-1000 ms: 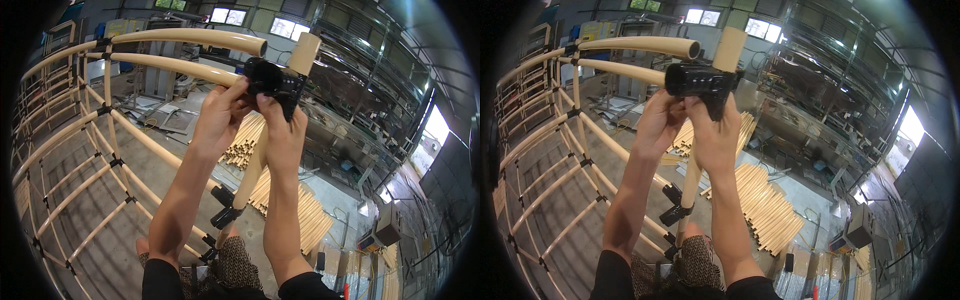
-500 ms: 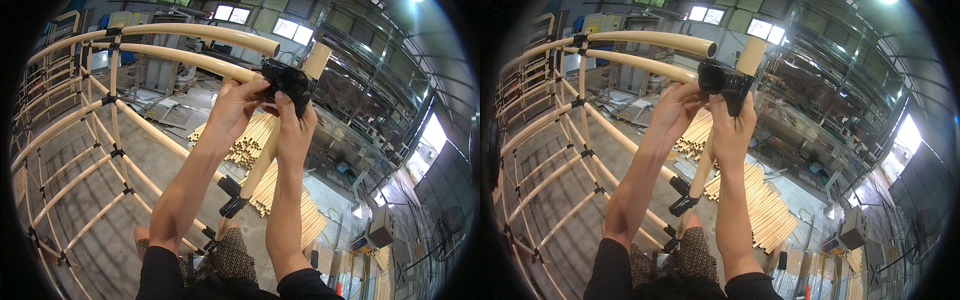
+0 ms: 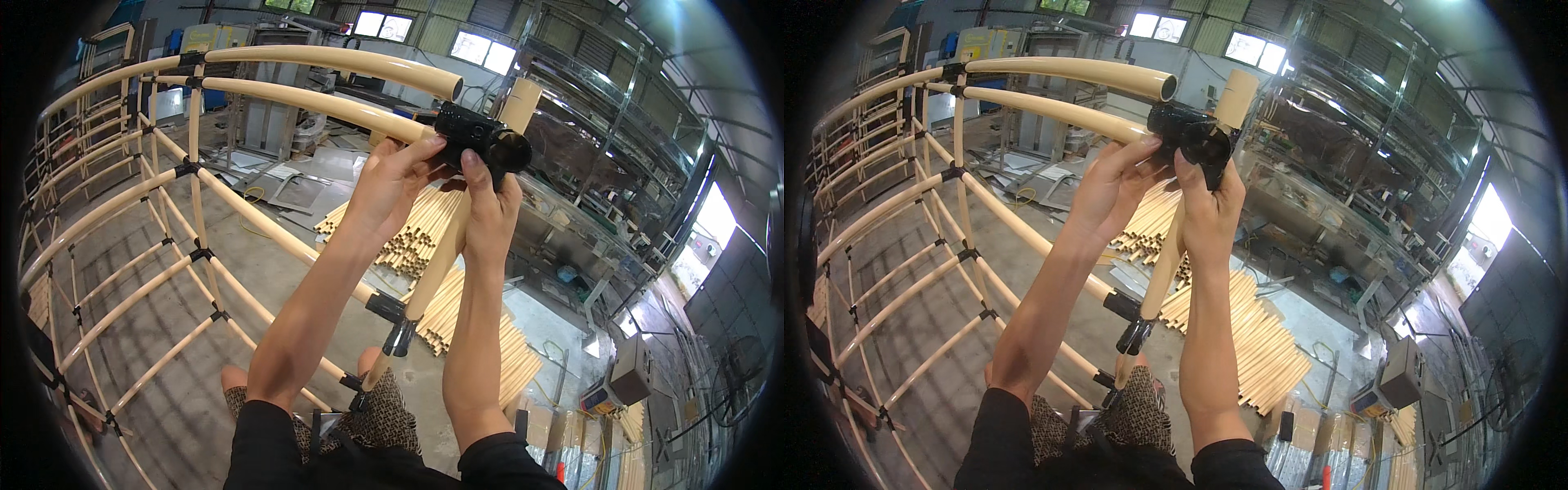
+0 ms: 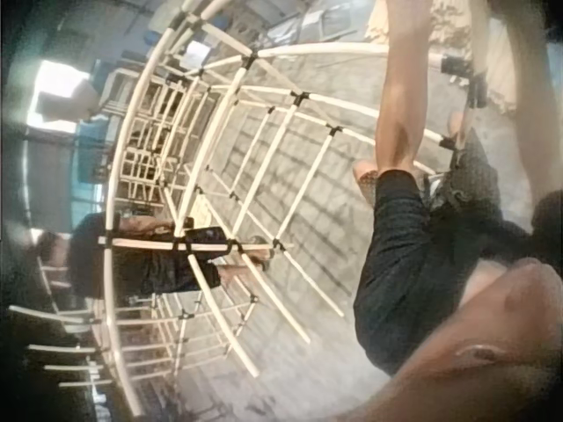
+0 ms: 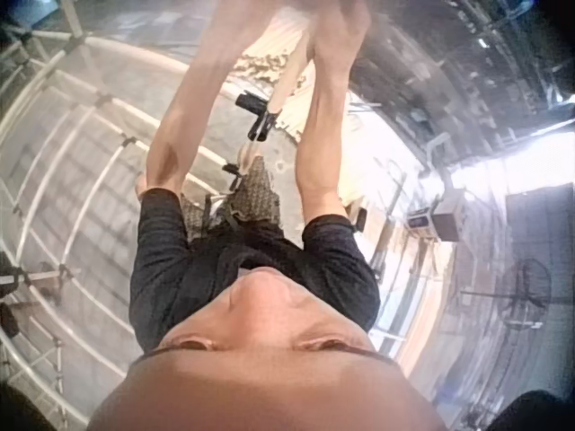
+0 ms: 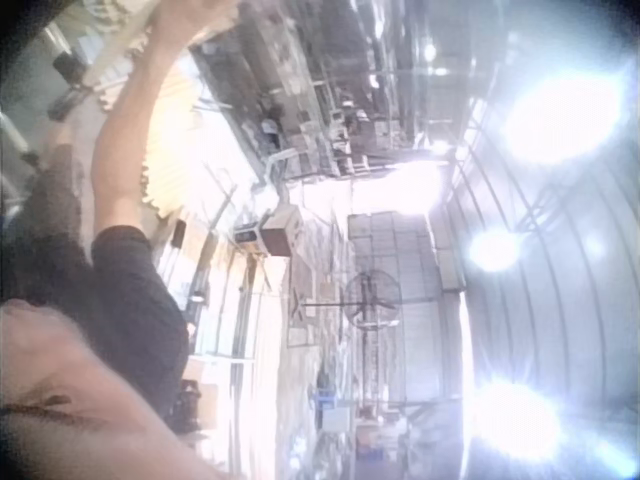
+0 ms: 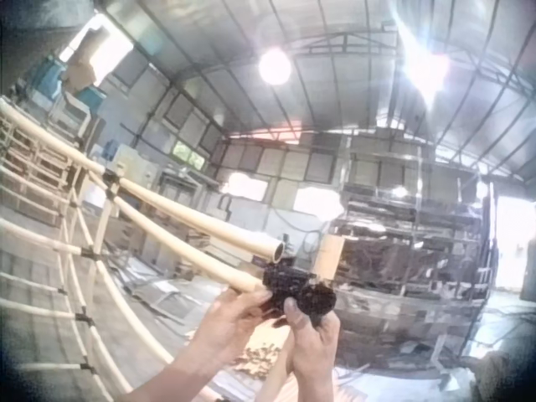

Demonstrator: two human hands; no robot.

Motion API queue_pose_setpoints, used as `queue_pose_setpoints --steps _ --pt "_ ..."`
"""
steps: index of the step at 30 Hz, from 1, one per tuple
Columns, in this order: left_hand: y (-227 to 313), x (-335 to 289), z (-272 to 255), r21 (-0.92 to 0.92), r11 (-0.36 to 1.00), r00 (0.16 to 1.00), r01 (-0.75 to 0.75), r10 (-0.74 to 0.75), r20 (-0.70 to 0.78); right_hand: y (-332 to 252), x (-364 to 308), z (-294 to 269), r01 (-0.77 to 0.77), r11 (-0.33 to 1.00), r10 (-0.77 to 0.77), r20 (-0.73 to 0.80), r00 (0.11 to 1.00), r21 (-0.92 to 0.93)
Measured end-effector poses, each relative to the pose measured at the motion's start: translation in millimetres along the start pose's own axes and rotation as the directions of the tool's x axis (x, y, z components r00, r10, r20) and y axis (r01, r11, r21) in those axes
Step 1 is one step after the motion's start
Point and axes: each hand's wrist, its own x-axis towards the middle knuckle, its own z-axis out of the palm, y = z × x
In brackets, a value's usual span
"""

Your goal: The person assembles a frame by sliding plastic connectors onto tubes, positioning them according to the existing structure, and securing the joints using a power drill.

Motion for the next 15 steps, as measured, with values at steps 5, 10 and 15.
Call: queue_pose_setpoints --steps 5,10,15 --pt "0.9 -0.1 -2.2 0.024 1.000 1.000 0.002 -0.002 -0.012 -20.0 15.3 1.7 0.052 0.998 -0.049 0.092 0.995 -0.026" --pt "-0.8 3.5 -5.1 -0.063 0.998 0.998 0.018 -0.022 -0.059 -35.3 31.5 5.1 -0.075 0.997 0.074 0.132 0.989 -0.004" --pt "3.9 0.5 -4.7 -0.106 0.993 0.999 0.054 -0.055 0.000 -39.5 30.2 6.4 0.158 0.918 -0.155 0.038 0.987 -0.363"
